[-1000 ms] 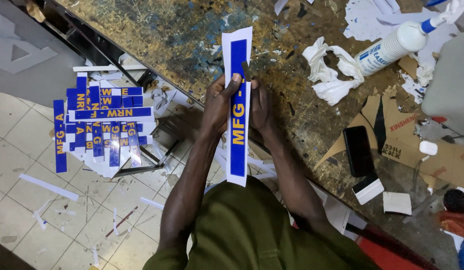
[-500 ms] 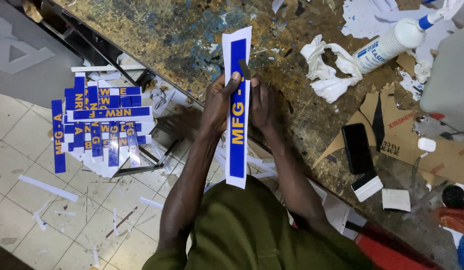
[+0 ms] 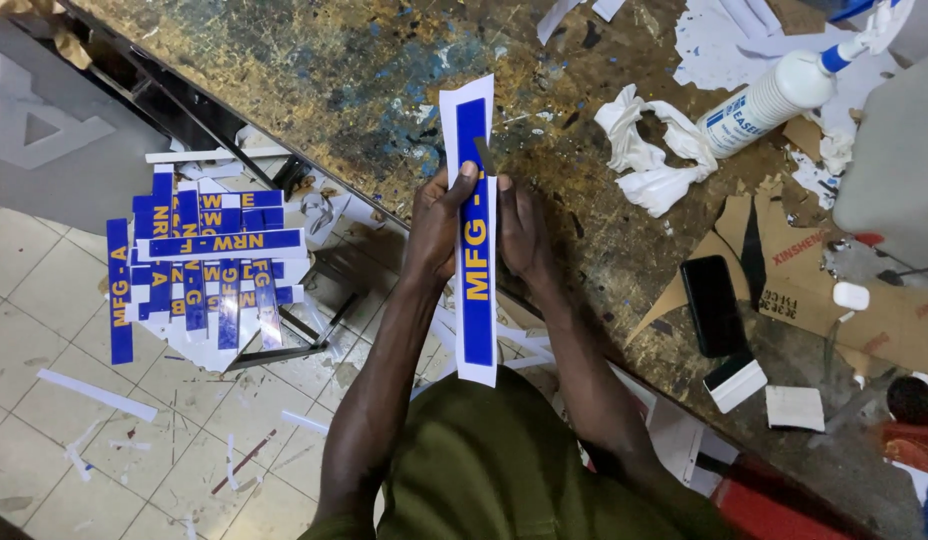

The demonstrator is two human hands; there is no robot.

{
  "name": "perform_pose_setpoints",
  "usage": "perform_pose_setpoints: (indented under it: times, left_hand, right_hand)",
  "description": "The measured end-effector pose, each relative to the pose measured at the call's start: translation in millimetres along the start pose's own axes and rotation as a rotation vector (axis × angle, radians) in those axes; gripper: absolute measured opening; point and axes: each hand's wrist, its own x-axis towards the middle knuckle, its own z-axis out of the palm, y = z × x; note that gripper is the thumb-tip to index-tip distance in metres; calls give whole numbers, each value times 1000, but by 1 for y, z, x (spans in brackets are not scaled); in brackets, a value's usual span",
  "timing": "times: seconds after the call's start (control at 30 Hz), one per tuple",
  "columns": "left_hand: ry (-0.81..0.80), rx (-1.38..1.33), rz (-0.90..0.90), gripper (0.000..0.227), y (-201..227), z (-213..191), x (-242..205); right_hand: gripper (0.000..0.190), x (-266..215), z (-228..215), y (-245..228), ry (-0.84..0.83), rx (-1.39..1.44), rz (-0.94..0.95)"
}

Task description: Trimming the edges of vinyl stickers and cleaning them with a cloth on a production workbench.

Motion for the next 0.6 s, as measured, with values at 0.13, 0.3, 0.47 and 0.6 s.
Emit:
perform_pose_setpoints:
  times: [0.13, 0.3, 0.47, 0.6]
  left_hand:
    - [-11, -12, 13, 27, -1, -3, 3]
    - [6, -24, 17, 27, -2, -5, 5]
    - [22, -35, 51, 25, -9, -11, 13]
    - [27, -29, 65, 23, -7, -13, 19]
  right_hand:
    - [72, -3, 1, -18, -18, 7, 5]
    - [75, -8, 3, -24, -28, -9, 20]
    - [75, -14, 4, -22, -69, -1, 39]
    - [73, -21, 5, -27, -87, -7, 64]
